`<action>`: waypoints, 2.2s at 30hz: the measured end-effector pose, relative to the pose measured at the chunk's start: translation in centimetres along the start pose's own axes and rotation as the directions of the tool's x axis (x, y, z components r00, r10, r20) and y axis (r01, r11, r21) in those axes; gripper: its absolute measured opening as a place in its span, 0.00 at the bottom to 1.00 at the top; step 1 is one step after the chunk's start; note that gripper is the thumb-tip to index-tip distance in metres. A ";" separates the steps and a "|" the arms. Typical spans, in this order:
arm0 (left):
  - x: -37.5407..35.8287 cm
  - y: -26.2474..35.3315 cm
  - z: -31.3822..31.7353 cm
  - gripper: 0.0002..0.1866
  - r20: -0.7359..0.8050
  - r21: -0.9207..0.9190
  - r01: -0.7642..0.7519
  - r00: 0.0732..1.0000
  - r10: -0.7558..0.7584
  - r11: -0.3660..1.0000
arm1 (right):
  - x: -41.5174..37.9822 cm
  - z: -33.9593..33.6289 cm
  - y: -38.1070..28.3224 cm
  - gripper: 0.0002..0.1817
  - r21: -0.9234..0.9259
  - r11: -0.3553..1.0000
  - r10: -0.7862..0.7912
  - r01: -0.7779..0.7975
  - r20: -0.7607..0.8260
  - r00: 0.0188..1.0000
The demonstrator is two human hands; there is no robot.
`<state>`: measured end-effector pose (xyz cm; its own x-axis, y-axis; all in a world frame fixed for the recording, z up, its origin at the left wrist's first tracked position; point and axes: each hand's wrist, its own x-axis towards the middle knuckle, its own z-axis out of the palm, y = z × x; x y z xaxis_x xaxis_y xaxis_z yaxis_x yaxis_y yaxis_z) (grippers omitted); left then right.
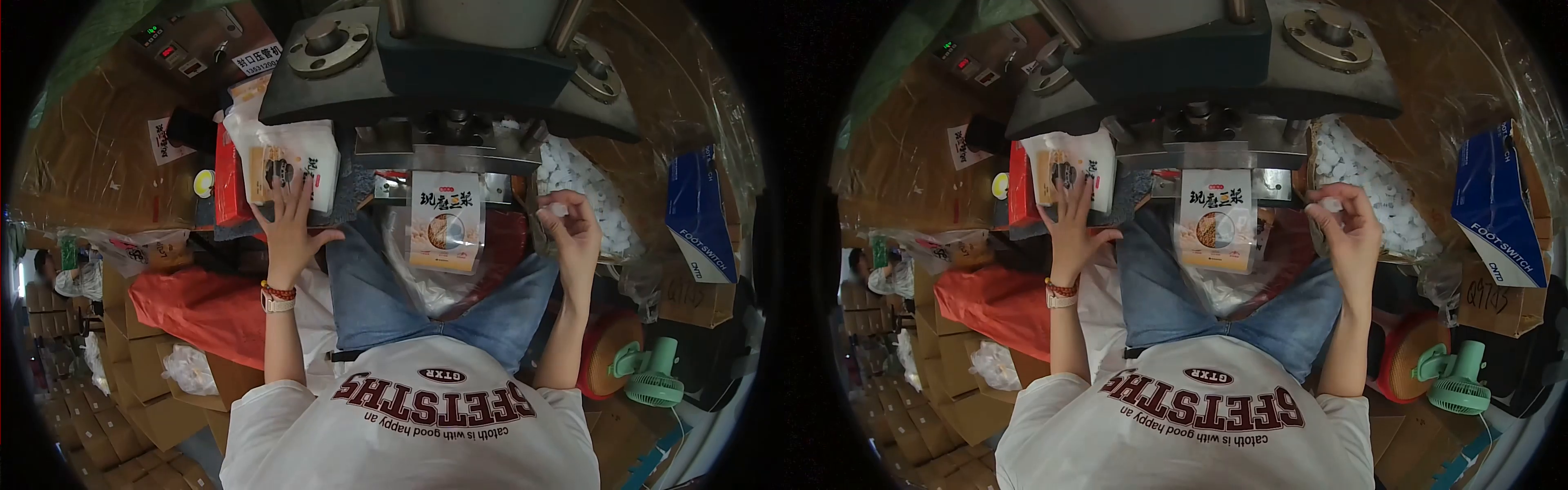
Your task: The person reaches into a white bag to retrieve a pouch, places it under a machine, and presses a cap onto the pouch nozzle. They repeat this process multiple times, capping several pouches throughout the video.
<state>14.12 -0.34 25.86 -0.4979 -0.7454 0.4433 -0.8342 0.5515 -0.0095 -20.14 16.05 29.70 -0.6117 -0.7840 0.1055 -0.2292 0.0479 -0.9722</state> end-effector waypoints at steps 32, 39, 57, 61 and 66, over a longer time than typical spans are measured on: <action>-1.1 11.3 -2.3 0.17 -0.008 -0.833 -0.141 0.970 0.243 0.535 | -2.4 3.5 -3.2 0.18 -0.185 0.600 -0.516 0.779 0.654 0.553; -2.1 12.7 3.4 0.11 0.659 -0.749 0.663 0.746 0.092 -0.014 | -1.7 3.1 -3.0 0.20 -0.228 0.903 -0.256 0.364 0.394 0.883; 5.9 5.8 0.7 0.23 0.320 -0.633 0.421 0.907 -0.275 0.650 | -5.4 1.2 -11.2 0.11 0.914 0.374 -0.910 -0.158 0.395 0.130; 7.8 -1.1 5.5 0.37 -0.233 0.071 -0.029 0.971 0.045 0.997 | -5.5 1.4 -11.2 0.10 0.908 0.366 -0.908 -0.203 0.396 0.134; 9.1 -4.5 9.7 0.44 -0.128 0.072 0.211 0.971 -0.201 0.975 | -6.3 1.8 -11.2 0.08 0.901 0.380 -0.887 -0.209 0.419 0.194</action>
<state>11.01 -13.28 21.25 -0.2853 -0.7870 0.5471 -0.9354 0.3530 0.0200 -12.32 19.32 39.54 0.4021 -0.4541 0.7951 0.7231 -0.3752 -0.5799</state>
